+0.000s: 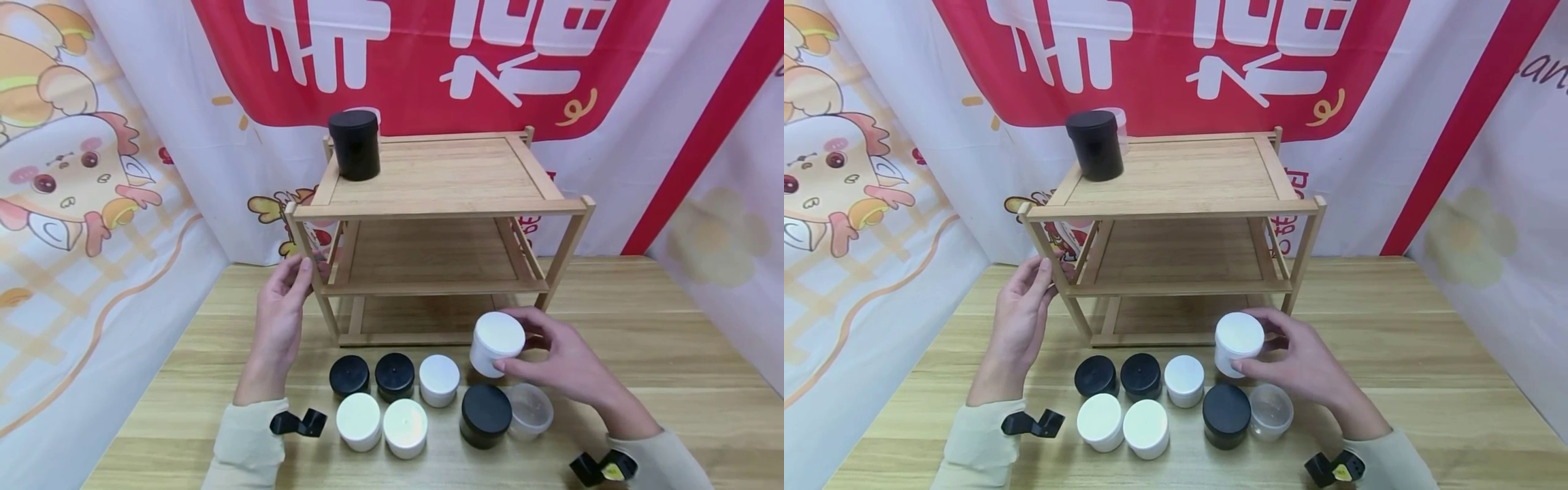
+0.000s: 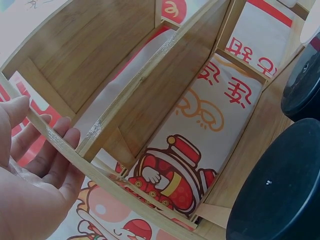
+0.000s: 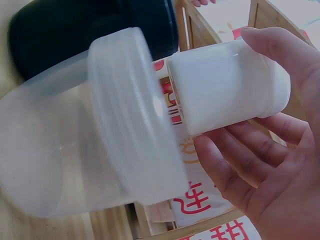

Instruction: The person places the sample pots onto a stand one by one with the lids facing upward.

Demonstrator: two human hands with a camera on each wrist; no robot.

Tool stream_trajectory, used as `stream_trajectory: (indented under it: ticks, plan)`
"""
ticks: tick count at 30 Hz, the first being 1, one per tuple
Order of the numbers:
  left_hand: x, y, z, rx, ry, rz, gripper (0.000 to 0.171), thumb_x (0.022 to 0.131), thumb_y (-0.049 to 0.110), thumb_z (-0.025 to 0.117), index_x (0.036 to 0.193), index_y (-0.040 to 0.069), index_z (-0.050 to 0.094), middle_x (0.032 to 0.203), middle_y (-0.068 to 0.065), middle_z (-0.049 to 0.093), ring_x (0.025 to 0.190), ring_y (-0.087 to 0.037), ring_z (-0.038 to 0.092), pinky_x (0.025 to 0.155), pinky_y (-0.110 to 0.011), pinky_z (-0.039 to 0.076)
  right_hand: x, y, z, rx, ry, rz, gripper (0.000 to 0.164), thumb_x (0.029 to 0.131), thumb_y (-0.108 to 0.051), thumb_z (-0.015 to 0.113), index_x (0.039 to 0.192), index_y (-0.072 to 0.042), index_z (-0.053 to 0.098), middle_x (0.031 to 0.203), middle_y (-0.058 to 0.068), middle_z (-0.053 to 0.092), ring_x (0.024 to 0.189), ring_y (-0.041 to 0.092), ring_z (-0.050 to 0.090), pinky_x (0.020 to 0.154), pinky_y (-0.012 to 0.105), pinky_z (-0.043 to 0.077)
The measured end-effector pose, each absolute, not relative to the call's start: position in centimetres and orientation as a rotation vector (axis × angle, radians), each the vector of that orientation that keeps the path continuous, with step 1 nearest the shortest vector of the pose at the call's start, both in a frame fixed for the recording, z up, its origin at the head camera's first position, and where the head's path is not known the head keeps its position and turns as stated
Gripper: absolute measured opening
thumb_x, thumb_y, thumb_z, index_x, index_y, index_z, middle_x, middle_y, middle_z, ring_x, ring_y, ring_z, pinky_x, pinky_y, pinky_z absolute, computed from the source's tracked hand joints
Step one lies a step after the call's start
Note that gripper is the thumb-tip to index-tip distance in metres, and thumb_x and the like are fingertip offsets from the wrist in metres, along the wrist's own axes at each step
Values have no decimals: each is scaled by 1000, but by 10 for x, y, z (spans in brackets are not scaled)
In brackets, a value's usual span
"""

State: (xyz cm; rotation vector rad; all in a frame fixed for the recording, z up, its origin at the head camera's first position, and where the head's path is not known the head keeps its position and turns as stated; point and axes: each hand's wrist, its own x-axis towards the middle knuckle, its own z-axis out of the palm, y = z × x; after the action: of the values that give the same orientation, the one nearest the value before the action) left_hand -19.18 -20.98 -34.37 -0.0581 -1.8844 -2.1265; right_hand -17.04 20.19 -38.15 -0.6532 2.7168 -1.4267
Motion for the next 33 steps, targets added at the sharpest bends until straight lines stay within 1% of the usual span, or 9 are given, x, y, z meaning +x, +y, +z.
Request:
stream_trajectory:
  ticks: [5, 9, 11, 13, 15, 18, 26, 30, 33]
  plan:
    - [-192, -210, -344, -64, -1869, -2146, 41, 113, 31, 56, 143, 4, 59, 128, 6, 70, 124, -16, 64, 114, -32, 46, -168, 202, -374, -673, 2728, -1441, 62, 88, -27, 92, 142, -21, 63, 128, 1, 72, 106, 17, 68, 91, 32, 60]
    - [-193, -212, -344, -67, -1865, -2161, 32, 113, 31, 57, 137, 12, 64, 129, 4, 70, 128, -23, 63, 116, -35, 45, -166, 200, -363, -730, 2731, -1485, 62, 87, -21, 93, 142, -20, 64, 124, 0, 72, 102, 16, 68, 89, 28, 59]
    - [-192, -212, -344, -73, -1868, -2157, 32, 113, 32, 57, 137, 12, 64, 131, 0, 70, 129, -25, 63, 117, -36, 45, -167, 200, -357, -777, 2718, -1515, 62, 86, -16, 92, 141, -18, 64, 123, 1, 72, 100, 17, 69, 89, 27, 58]
    - [-192, -212, -343, -78, -1873, -2150, 34, 113, 33, 57, 139, 11, 63, 131, -1, 70, 127, -23, 64, 117, -35, 45, -168, 199, -349, -797, 2710, -1523, 61, 86, -14, 92, 140, -18, 65, 123, 2, 71, 100, 18, 68, 88, 26, 58]
    - [-192, -212, -343, -83, -1876, -2146, 37, 113, 33, 57, 141, 9, 61, 130, 1, 71, 125, -20, 65, 117, -35, 45, -168, 199, -340, -789, 2692, -1516, 60, 87, -15, 92, 140, -18, 64, 124, 2, 70, 100, 20, 68, 87, 27, 59]
    - [-191, -212, -343, -81, -1886, -2146, 38, 113, 33, 56, 142, 9, 61, 127, 6, 71, 122, -15, 66, 116, -33, 46, -168, 198, -328, -744, 2668, -1494, 60, 89, -19, 91, 141, -19, 62, 126, 3, 68, 101, 23, 69, 85, 29, 60]
    - [-191, -211, -346, -65, -1888, -2146, 37, 113, 33, 56, 142, 10, 61, 130, 0, 71, 124, -17, 66, 116, -33, 44, -171, 198, -303, -711, 2574, -1475, 61, 91, -22, 89, 144, -18, 59, 133, 7, 67, 108, 32, 69, 88, 33, 63]
    - [-191, -210, -345, -67, -1884, -2147, 36, 113, 34, 56, 141, 12, 62, 126, 6, 71, 124, -17, 65, 116, -33, 44, -173, 197, -293, -689, 2529, -1450, 62, 90, -24, 90, 144, -20, 60, 133, 7, 68, 110, 32, 69, 88, 34, 64]
    - [-191, -210, -345, -66, -1878, -2146, 40, 113, 33, 56, 144, 8, 60, 129, 4, 70, 124, -16, 65, 116, -32, 44, -174, 196, -286, -686, 2503, -1430, 63, 89, -25, 90, 144, -19, 60, 131, 8, 69, 110, 30, 71, 88, 33, 64]
